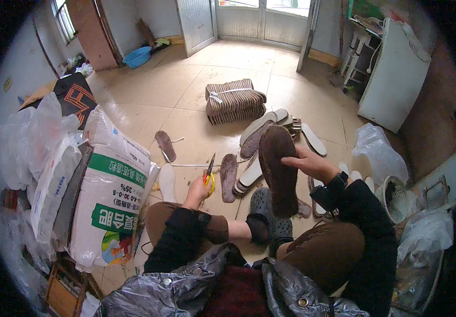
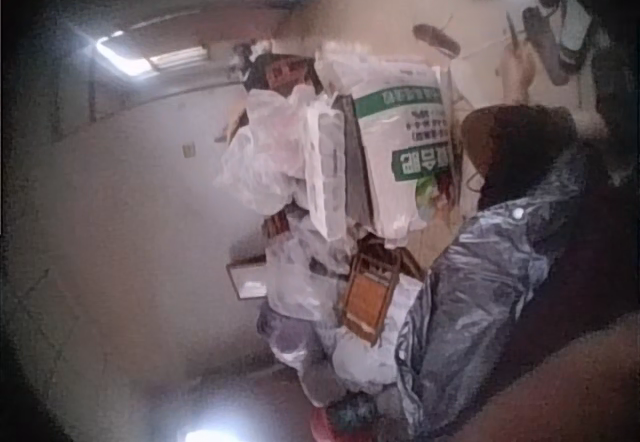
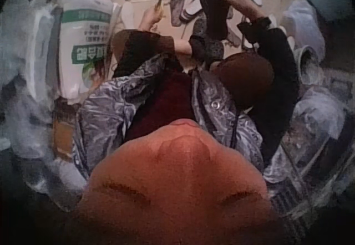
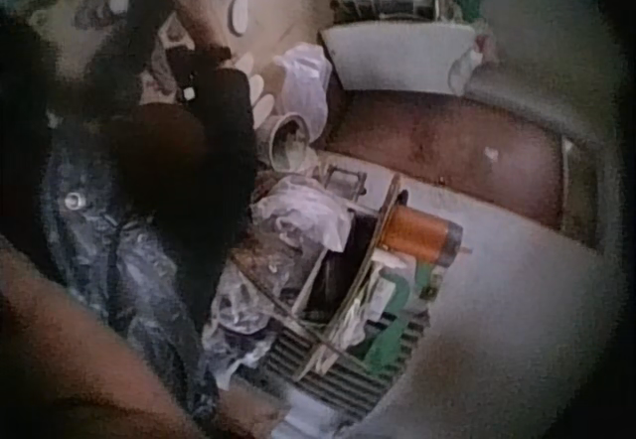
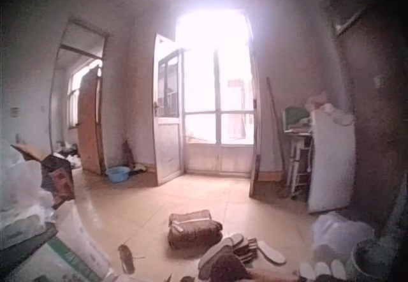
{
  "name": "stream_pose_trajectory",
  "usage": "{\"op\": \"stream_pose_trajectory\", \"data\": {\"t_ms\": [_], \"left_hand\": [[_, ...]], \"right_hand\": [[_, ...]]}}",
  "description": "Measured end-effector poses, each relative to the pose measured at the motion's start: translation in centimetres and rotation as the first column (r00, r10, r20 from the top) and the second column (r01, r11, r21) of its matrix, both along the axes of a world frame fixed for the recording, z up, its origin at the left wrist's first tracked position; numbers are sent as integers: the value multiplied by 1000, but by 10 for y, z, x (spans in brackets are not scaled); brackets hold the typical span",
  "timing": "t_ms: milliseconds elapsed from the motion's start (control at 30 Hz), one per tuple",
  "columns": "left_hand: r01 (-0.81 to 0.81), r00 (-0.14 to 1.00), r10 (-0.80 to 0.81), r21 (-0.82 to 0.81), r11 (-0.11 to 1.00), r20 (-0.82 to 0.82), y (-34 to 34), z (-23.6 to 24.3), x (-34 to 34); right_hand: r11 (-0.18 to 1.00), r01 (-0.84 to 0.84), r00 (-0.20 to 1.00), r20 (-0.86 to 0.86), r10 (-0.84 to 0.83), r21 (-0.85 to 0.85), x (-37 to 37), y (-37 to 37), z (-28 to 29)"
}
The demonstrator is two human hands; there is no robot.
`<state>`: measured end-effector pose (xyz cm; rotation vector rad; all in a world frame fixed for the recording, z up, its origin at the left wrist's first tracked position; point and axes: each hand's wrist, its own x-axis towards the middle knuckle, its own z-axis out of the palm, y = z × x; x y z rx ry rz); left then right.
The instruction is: The person sits on the floor and repeatedly aligns a brown fabric insole with a white foam insole, then uses scissors to trim the fabric to match the foam shape. The person stacks trimmed pairs and continues the process with additional insoles.
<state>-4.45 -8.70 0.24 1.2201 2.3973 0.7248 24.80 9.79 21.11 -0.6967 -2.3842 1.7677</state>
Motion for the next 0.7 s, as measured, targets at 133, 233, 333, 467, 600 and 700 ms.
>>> {"op": "stream_pose_trajectory", "data": {"t_ms": [133, 233, 333, 467, 600, 700], "left_hand": [[-39, 995, 65, -300, 953, 77, 3, -115, -25], [98, 992, -36, -559, 823, 121, 6, -160, -41], [155, 978, -35, -601, 784, 207, 6, -168, -51], [82, 997, -67, -588, 804, 48, 12, -143, -41], [-5, 995, 16, -110, 994, 98, 19, -77, -3], [-84, 585, -260, 376, 923, 768, 44, -5, 52]], "right_hand": [[943, 92, 979, -145, -145, -321, 8, 3, -11], [908, 64, 939, -283, -195, -415, 11, 9, -19], [867, 146, 933, -225, -280, -475, 15, 18, -25], [796, 204, 889, -232, -394, -569, 18, 22, -32], [737, 233, 857, -223, -463, -635, 15, 18, -38], [744, 185, 902, -190, -388, -642, 9, 13, -40]]}}
